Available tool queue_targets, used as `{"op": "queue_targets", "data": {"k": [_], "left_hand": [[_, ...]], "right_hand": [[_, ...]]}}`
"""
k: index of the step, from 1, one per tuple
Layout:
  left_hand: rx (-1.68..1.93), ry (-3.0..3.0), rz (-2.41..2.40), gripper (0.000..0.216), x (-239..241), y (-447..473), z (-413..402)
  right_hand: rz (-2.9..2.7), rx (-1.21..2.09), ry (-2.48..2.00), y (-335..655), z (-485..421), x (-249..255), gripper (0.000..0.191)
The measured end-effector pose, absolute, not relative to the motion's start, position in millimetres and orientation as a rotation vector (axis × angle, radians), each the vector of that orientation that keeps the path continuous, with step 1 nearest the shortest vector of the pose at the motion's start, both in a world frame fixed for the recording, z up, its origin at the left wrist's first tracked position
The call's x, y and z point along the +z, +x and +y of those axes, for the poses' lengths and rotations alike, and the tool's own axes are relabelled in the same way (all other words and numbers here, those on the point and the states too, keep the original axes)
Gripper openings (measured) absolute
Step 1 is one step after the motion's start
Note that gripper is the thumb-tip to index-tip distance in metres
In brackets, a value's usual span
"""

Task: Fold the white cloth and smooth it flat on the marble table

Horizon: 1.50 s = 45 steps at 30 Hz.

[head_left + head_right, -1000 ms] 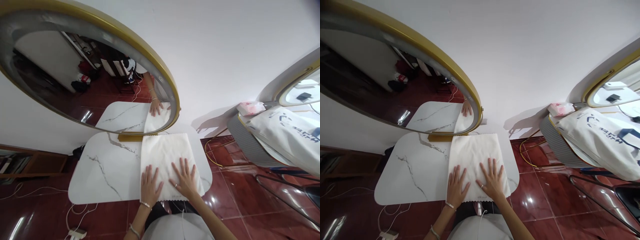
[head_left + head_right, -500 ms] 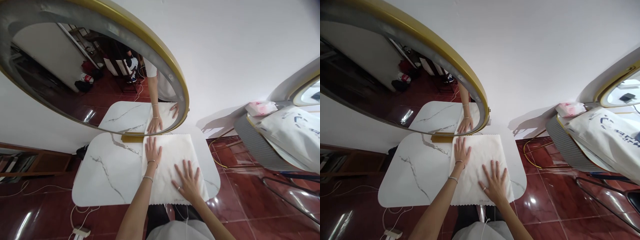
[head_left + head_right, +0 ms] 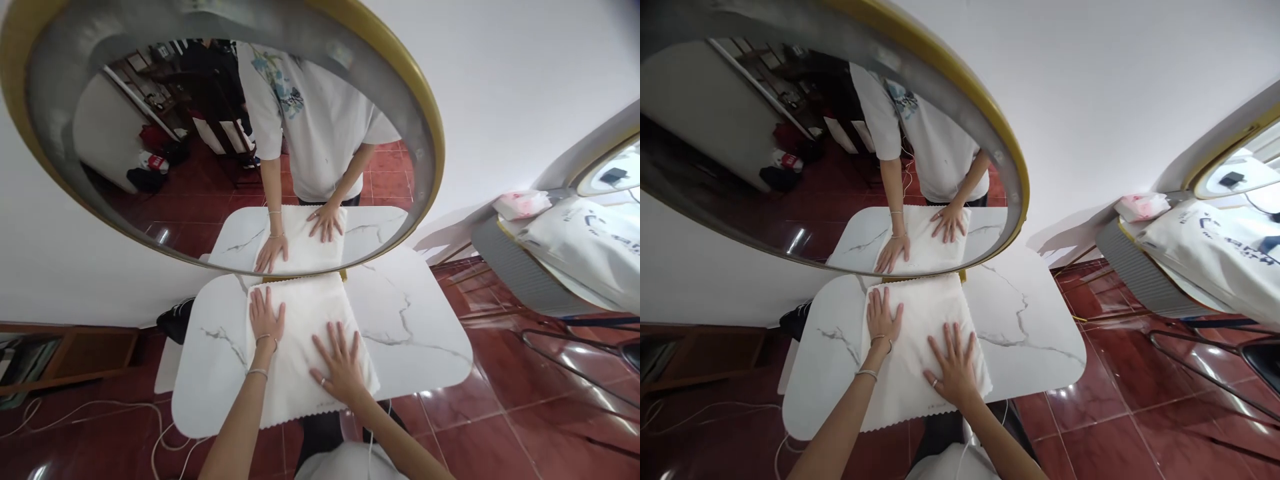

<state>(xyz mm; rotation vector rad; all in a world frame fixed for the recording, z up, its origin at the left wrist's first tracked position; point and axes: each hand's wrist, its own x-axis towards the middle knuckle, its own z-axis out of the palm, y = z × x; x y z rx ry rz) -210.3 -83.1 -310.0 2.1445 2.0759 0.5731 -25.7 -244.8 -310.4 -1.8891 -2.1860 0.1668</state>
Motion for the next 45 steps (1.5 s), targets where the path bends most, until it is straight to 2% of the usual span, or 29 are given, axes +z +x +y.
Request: {"op": "queue_targets", "data": {"k": [4, 8, 12, 15, 28, 35, 39, 42, 45], "left_hand": [[0.724, 2.41, 1.673, 0.052, -311, -204, -76], [0.586, 2.609, 1.188, 0.052, -310, -131, -81], [0.422, 2.679, 1.036, 0.058, -311, -58, -94], [0.426, 2.701, 1.027, 0.064, -314, -46, -99], [0.355, 2.638, 1.107, 0.066, -306, -207, -66], [0.4, 2.61, 1.115, 0.065, -303, -250, -58], [0.527, 2.493, 1.4, 0.051, -302, -290, -67], [0.527, 2.359, 1.685, 0.052, -306, -325, -72], [0.468, 2.353, 1.73, 0.056, -312, -344, -69]], "right_hand": [[-2.134, 0.135, -1.98, -48, -239, -311, 0.073], [-2.133, 0.092, -2.019, -39, -246, -310, 0.07], [-2.09, -0.002, -2.045, -13, -263, -316, 0.07], [-2.048, -0.056, -2.065, -6, -269, -320, 0.071], [-2.164, 0.007, -1.907, -134, -236, -315, 0.075], [-2.136, -0.026, -1.884, -171, -223, -317, 0.073], [-2.051, -0.08, -1.835, -167, -188, -312, 0.069], [-2.036, -0.092, -1.86, -170, -146, -313, 0.07], [-2.091, -0.095, -1.878, -177, -109, -318, 0.069]]}}
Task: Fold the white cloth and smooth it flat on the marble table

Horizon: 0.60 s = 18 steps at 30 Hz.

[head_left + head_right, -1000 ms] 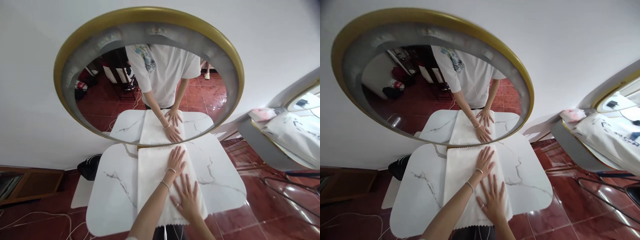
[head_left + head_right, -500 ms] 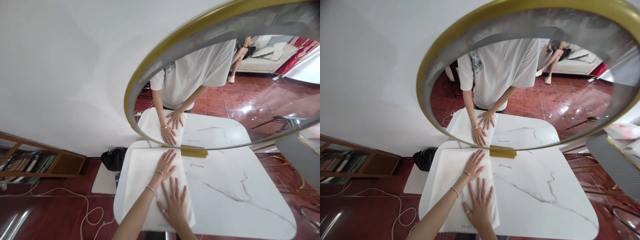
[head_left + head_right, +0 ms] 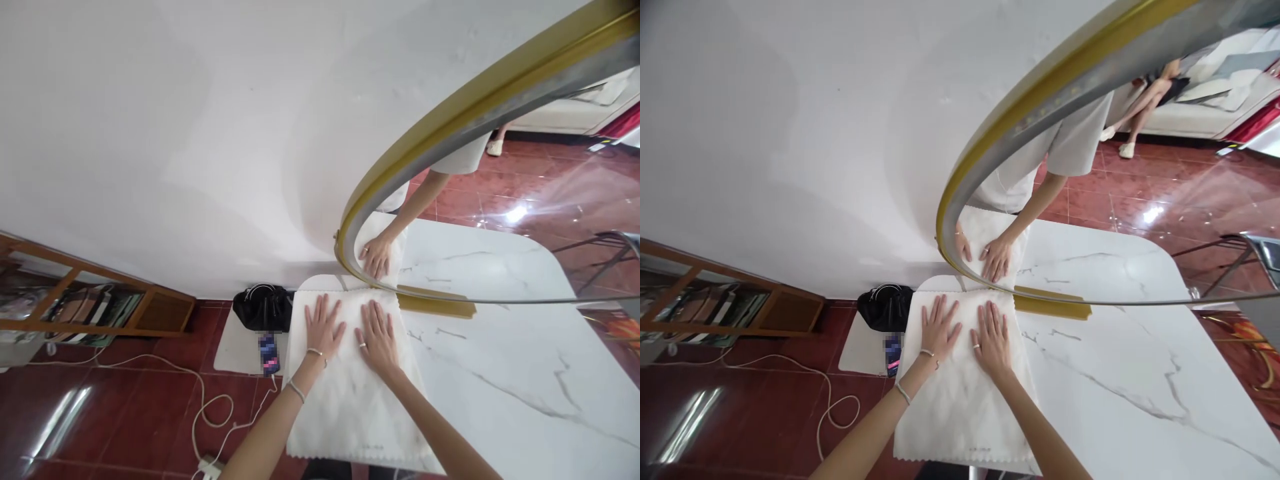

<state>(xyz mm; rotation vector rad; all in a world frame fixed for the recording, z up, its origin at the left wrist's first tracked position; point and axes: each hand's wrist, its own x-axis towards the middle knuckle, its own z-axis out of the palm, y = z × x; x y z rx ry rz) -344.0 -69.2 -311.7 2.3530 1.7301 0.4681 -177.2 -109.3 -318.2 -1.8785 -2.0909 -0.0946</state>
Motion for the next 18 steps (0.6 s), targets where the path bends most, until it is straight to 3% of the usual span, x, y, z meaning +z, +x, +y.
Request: {"op": "queue_targets", "data": {"k": [7, 14, 18], "left_hand": [[0.451, 2.339, 1.744, 0.056, -312, -335, -28], [0.385, 2.304, 1.733, 0.046, -305, -320, 39], [0.342, 2.377, 1.661, 0.044, -302, -329, 20]], "right_hand": [[-2.095, -0.151, -1.867, -187, -55, -324, 0.065], [-2.014, 0.061, -2.13, -193, 14, -314, 0.053], [-2.034, 0.051, -2.102, -190, 3, -318, 0.051]]}}
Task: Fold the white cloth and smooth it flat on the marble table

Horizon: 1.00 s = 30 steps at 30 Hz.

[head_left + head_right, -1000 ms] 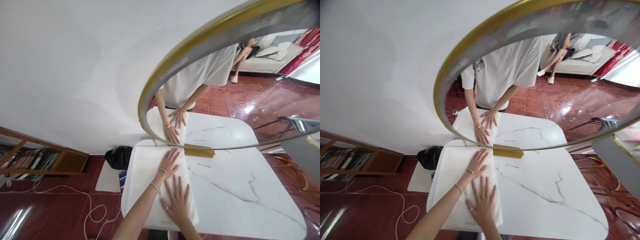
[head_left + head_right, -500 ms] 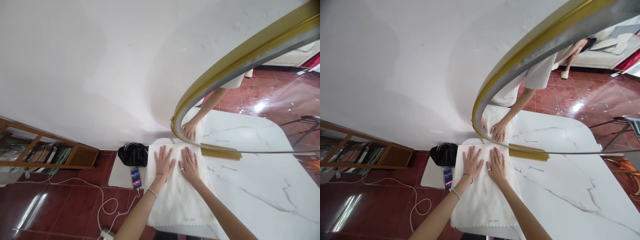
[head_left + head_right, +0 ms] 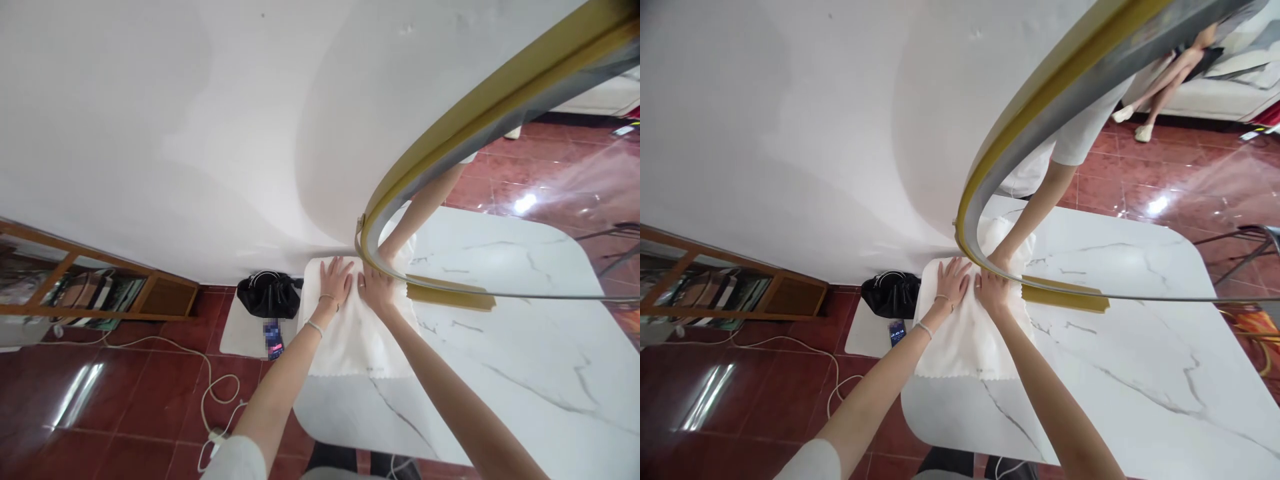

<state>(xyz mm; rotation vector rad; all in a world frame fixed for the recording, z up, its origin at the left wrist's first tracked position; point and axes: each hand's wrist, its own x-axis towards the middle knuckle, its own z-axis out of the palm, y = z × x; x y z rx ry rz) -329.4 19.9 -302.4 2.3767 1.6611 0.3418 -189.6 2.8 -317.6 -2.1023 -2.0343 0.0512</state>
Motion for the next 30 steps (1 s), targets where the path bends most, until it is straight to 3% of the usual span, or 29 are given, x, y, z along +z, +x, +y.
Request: {"op": "queue_targets", "data": {"k": [8, 15, 22, 26, 30], "left_hand": [[0.253, 2.496, 1.685, 0.077, -298, -357, -111], [0.288, 2.39, 1.73, 0.071, -301, -344, -66], [0.285, 2.335, 1.722, 0.062, -296, -332, -8], [0.314, 2.287, 1.782, 0.052, -296, -345, -30], [0.315, 2.377, 1.735, 0.067, -300, -377, -100]], "right_hand": [[-2.166, -0.157, -1.775, -180, -106, -323, 0.053], [-2.177, -0.193, -1.662, -180, -53, -324, 0.044], [-2.045, -0.1, -1.83, -189, 0, -328, 0.047], [-2.117, -0.062, -1.771, -199, -22, -323, 0.046], [-2.239, -0.016, -1.682, -211, -89, -315, 0.044]]}}
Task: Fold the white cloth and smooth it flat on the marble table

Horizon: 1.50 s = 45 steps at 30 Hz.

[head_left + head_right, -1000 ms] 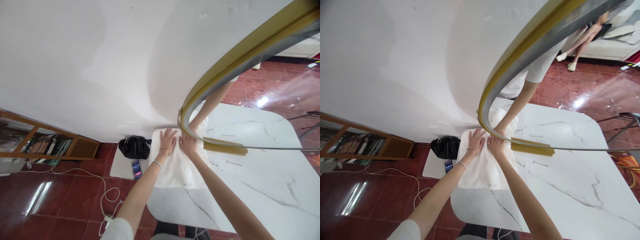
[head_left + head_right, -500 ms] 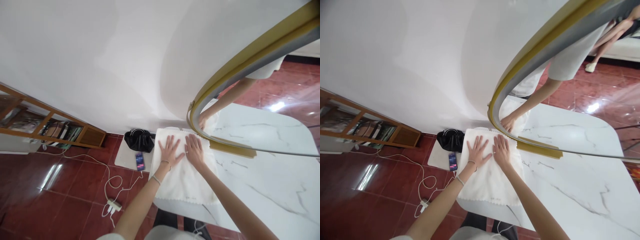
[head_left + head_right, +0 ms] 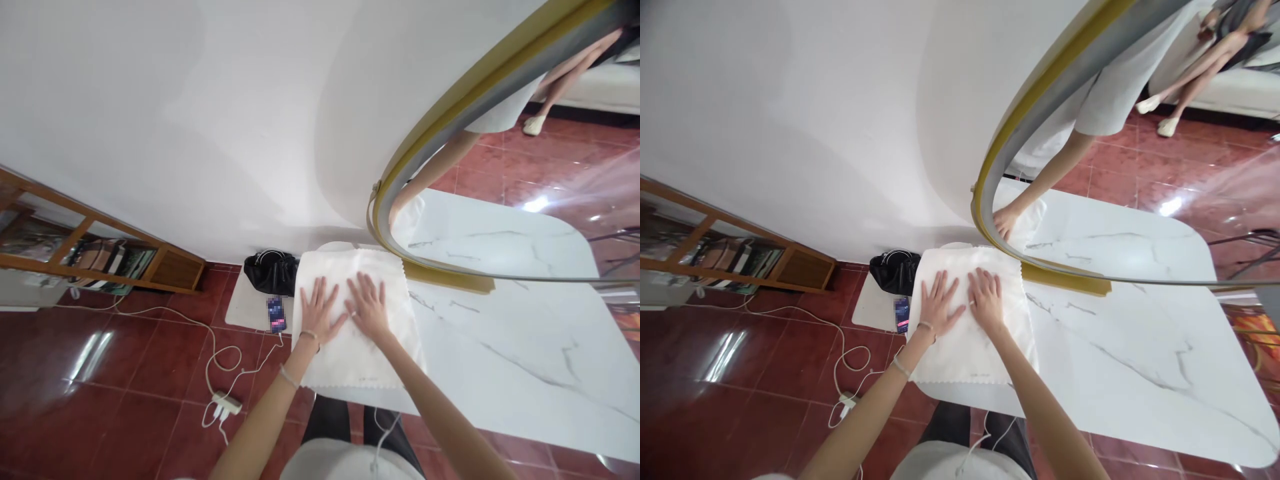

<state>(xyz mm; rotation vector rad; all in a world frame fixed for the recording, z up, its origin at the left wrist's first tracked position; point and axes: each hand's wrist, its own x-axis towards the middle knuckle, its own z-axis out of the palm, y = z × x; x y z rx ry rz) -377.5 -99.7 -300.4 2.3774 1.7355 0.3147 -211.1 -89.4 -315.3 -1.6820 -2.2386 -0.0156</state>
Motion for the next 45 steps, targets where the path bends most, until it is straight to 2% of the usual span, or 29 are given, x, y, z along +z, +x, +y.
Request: {"op": "queue_targets", "data": {"k": [4, 9, 12, 17, 23, 28, 33, 38, 45], "left_hand": [[0.308, 2.446, 1.728, 0.072, -300, -399, -184], [0.338, 2.483, 1.691, 0.07, -303, -380, -248], [0.341, 2.504, 1.65, 0.07, -306, -355, -241], [0.306, 2.477, 1.539, 0.068, -305, -325, -171], [0.308, 2.429, 1.581, 0.06, -298, -340, -115], [0.308, 2.342, 1.76, 0.057, -298, -367, -153], [0.295, 2.344, 1.821, 0.064, -300, -366, -214], [0.303, 2.415, 1.721, 0.072, -302, -320, -237], [0.342, 2.458, 1.531, 0.072, -309, -219, -197]], "right_hand": [[-2.394, 0.041, -1.685, -221, -176, -308, 0.058], [-2.379, 0.022, -1.794, -207, -244, -308, 0.06], [-2.311, -0.027, -1.87, -183, -242, -314, 0.058], [-2.219, -0.052, -1.947, -150, -185, -321, 0.053], [-2.049, -0.026, -1.976, -180, -139, -320, 0.045], [-2.076, 0.017, -1.914, -220, -173, -314, 0.042], [-2.283, 0.057, -1.743, -199, -236, -306, 0.057], [-2.274, 0.004, -1.787, -139, -270, -315, 0.065], [-2.134, -0.105, -1.917, -44, -249, -325, 0.06]]}}
